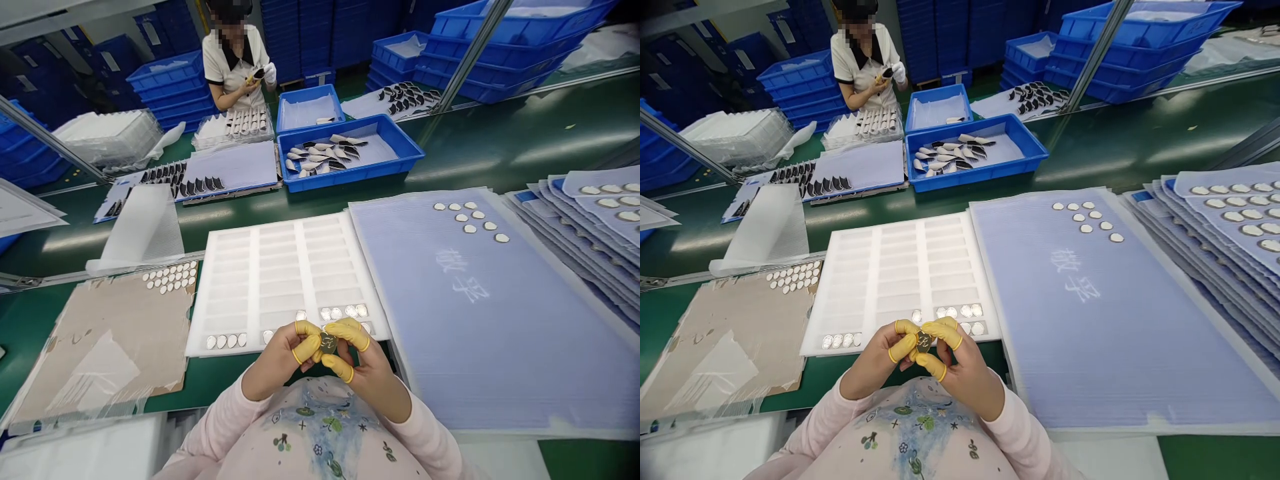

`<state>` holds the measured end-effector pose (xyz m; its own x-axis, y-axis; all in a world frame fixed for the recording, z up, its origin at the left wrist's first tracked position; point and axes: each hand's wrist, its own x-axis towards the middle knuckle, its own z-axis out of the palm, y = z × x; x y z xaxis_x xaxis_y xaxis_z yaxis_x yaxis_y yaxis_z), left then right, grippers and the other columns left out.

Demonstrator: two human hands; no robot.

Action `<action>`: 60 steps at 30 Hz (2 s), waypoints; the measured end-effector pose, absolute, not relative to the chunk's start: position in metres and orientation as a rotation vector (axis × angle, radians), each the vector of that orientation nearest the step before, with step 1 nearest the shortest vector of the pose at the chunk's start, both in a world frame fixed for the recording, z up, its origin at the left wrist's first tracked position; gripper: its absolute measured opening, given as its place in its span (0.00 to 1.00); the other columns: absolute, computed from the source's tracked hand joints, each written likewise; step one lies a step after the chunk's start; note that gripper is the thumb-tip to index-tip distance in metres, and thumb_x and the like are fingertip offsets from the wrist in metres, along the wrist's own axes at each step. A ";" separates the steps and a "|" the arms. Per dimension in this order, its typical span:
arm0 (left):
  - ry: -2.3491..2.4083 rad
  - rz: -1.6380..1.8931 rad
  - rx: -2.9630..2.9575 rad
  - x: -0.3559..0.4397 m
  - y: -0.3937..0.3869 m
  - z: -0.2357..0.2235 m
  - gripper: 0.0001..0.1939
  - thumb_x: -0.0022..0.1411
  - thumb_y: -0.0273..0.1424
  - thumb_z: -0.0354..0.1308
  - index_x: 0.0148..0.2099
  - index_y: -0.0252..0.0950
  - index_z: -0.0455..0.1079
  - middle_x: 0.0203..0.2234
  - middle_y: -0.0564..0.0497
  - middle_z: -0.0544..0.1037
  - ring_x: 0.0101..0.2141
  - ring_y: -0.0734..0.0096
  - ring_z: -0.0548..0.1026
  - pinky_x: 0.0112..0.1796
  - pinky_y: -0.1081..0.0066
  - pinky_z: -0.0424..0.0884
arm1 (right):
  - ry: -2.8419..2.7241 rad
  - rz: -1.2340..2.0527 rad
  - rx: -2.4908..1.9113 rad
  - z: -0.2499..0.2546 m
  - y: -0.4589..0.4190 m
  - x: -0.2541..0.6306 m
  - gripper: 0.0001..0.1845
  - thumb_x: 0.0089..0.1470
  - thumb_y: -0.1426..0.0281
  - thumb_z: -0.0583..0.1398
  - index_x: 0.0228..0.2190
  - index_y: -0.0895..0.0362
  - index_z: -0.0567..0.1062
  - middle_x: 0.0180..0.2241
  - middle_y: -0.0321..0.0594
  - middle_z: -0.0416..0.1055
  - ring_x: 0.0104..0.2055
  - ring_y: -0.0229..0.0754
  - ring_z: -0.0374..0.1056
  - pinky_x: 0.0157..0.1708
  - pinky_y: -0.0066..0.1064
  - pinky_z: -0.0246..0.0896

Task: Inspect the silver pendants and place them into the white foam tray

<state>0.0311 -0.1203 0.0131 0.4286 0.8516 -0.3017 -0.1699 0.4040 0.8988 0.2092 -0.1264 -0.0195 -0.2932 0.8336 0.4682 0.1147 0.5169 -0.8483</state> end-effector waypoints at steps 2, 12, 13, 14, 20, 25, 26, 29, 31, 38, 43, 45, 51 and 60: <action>0.871 0.782 0.875 0.031 -0.122 0.010 0.21 0.60 0.48 0.63 0.34 0.34 0.67 0.20 0.58 0.66 0.18 0.82 0.58 0.21 0.77 0.55 | -1.730 0.899 -0.804 -0.021 -0.127 0.209 0.19 0.64 0.68 0.59 0.55 0.45 0.65 0.26 0.27 0.52 0.23 0.35 0.54 0.28 0.31 0.61; 0.911 0.859 0.897 0.031 -0.125 0.001 0.18 0.62 0.45 0.63 0.34 0.35 0.65 0.21 0.57 0.68 0.19 0.82 0.60 0.22 0.78 0.56 | -1.613 1.122 -0.847 -0.020 -0.129 0.205 0.19 0.60 0.70 0.61 0.51 0.44 0.67 0.25 0.26 0.52 0.22 0.33 0.51 0.26 0.28 0.54; 0.920 0.854 0.909 0.032 -0.125 0.002 0.19 0.62 0.45 0.63 0.33 0.35 0.65 0.21 0.57 0.68 0.19 0.82 0.60 0.22 0.77 0.57 | -1.599 1.125 -0.860 -0.020 -0.128 0.204 0.18 0.60 0.71 0.61 0.50 0.45 0.67 0.24 0.25 0.52 0.22 0.33 0.51 0.26 0.28 0.54; 0.932 0.847 0.922 0.033 -0.125 0.003 0.19 0.61 0.46 0.63 0.33 0.35 0.65 0.21 0.57 0.68 0.19 0.82 0.60 0.22 0.77 0.57 | -1.584 1.120 -0.879 -0.020 -0.128 0.204 0.17 0.60 0.72 0.61 0.49 0.45 0.68 0.24 0.25 0.52 0.22 0.33 0.51 0.26 0.27 0.55; 1.021 0.795 1.035 0.029 -0.125 0.001 0.19 0.61 0.46 0.62 0.33 0.36 0.64 0.21 0.57 0.68 0.20 0.80 0.60 0.23 0.76 0.58 | -1.531 1.093 -0.986 -0.020 -0.123 0.206 0.08 0.64 0.72 0.56 0.41 0.51 0.75 0.32 0.36 0.73 0.30 0.36 0.70 0.30 0.27 0.67; 1.332 0.768 1.276 -0.004 -0.119 -0.014 0.11 0.64 0.39 0.57 0.33 0.37 0.65 0.25 0.55 0.70 0.26 0.75 0.66 0.30 0.73 0.64 | -1.514 1.018 -1.124 -0.022 -0.122 0.217 0.09 0.64 0.68 0.57 0.43 0.51 0.77 0.33 0.38 0.77 0.33 0.39 0.73 0.34 0.29 0.70; 1.430 0.709 1.360 -0.011 -0.118 -0.019 0.10 0.64 0.37 0.56 0.33 0.37 0.66 0.25 0.55 0.70 0.27 0.74 0.67 0.31 0.73 0.64 | -1.502 1.015 -1.136 -0.024 -0.122 0.219 0.09 0.64 0.68 0.57 0.43 0.51 0.77 0.34 0.38 0.78 0.33 0.39 0.73 0.34 0.29 0.71; 1.763 0.370 1.721 -0.021 -0.114 -0.034 0.11 0.68 0.36 0.51 0.32 0.38 0.66 0.24 0.55 0.71 0.25 0.72 0.67 0.28 0.73 0.62 | -1.480 1.013 -1.163 -0.028 -0.122 0.224 0.09 0.64 0.66 0.58 0.44 0.50 0.76 0.34 0.37 0.78 0.33 0.39 0.73 0.36 0.30 0.71; 1.928 0.180 1.903 -0.019 -0.113 -0.045 0.12 0.69 0.32 0.49 0.31 0.38 0.65 0.24 0.53 0.71 0.26 0.69 0.69 0.28 0.72 0.61 | -1.489 1.004 -1.178 -0.028 -0.122 0.224 0.09 0.63 0.66 0.58 0.44 0.50 0.76 0.33 0.37 0.78 0.33 0.39 0.73 0.36 0.31 0.71; 2.005 0.031 2.102 0.008 -0.103 -0.072 0.10 0.65 0.21 0.48 0.34 0.37 0.67 0.30 0.47 0.74 0.35 0.61 0.72 0.35 0.67 0.64 | -1.566 0.957 -1.110 -0.021 -0.125 0.224 0.09 0.65 0.68 0.56 0.44 0.51 0.76 0.34 0.38 0.76 0.33 0.40 0.72 0.32 0.30 0.68; 1.915 -0.013 2.180 0.008 -0.098 -0.078 0.13 0.62 0.16 0.48 0.36 0.36 0.69 0.34 0.46 0.75 0.38 0.61 0.71 0.39 0.66 0.67 | -1.580 0.956 -1.080 -0.019 -0.135 0.233 0.08 0.65 0.70 0.57 0.43 0.49 0.75 0.34 0.36 0.76 0.34 0.39 0.72 0.33 0.29 0.68; 1.871 -0.015 2.190 0.004 -0.097 -0.078 0.15 0.61 0.15 0.47 0.36 0.36 0.70 0.34 0.46 0.75 0.38 0.61 0.71 0.40 0.65 0.68 | -1.574 0.984 -1.064 -0.018 -0.139 0.238 0.09 0.65 0.70 0.57 0.44 0.48 0.75 0.34 0.36 0.76 0.35 0.39 0.72 0.34 0.29 0.69; 1.739 0.025 2.182 -0.007 -0.095 -0.072 0.18 0.61 0.15 0.47 0.40 0.38 0.74 0.36 0.46 0.77 0.41 0.59 0.73 0.44 0.62 0.70 | -1.548 1.062 -1.059 -0.007 -0.158 0.259 0.10 0.65 0.71 0.56 0.42 0.47 0.76 0.34 0.37 0.76 0.34 0.40 0.73 0.33 0.30 0.70; 1.423 0.322 2.269 -0.006 -0.066 -0.002 0.14 0.70 0.30 0.47 0.48 0.42 0.74 0.41 0.46 0.79 0.43 0.60 0.77 0.45 0.62 0.74 | -1.890 0.784 -1.419 0.005 -0.105 0.380 0.09 0.62 0.66 0.59 0.40 0.50 0.80 0.30 0.36 0.76 0.25 0.40 0.69 0.28 0.33 0.67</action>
<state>-0.0056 -0.0662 -0.0022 0.4435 0.8956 -0.0356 0.7928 -0.3735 0.4816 0.3797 -0.1050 0.0047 -0.2121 0.9674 0.1381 0.5858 0.2390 -0.7744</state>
